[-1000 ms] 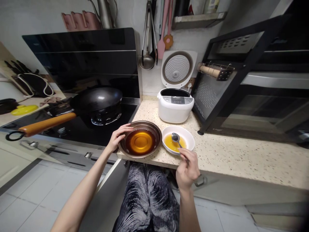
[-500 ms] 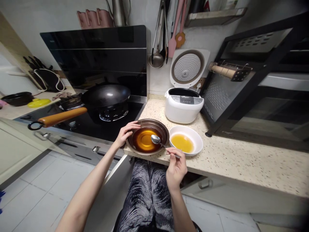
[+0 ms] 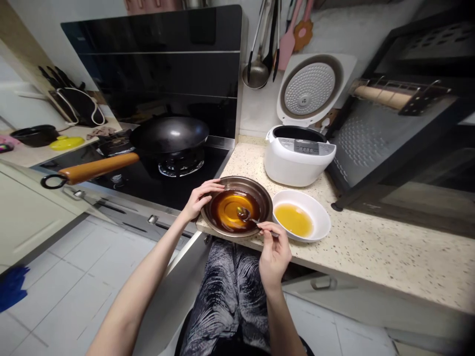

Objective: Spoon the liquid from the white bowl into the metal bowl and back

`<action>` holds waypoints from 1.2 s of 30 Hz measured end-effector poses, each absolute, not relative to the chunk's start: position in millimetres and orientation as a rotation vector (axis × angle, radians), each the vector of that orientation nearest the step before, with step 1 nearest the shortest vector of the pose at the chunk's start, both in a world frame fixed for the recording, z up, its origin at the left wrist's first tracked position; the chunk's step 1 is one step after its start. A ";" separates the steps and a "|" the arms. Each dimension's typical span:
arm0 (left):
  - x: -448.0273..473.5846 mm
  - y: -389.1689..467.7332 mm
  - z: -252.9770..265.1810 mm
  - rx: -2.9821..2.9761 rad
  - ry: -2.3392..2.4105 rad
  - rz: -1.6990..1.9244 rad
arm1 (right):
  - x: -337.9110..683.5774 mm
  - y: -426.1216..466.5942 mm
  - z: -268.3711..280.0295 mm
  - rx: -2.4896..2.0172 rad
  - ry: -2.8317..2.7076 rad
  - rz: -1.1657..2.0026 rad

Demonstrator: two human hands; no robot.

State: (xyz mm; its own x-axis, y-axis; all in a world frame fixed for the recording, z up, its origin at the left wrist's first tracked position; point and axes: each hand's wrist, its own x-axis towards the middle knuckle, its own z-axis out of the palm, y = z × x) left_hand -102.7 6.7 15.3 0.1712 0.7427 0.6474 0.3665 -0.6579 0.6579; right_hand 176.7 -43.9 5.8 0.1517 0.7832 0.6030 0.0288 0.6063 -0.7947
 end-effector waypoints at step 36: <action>-100.0 1.9 21.9 2.065 1.086 1.476 | 178.0 -53.8 6.4 -0.754 -1.187 0.585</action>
State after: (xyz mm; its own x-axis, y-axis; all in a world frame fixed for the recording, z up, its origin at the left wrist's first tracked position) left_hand -100.0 1.9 21.9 0.1500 0.7661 0.6250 0.3689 -0.6299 0.6835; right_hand 178.0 -53.8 6.4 0.2817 0.7509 0.5973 -0.0159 0.6261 -0.7796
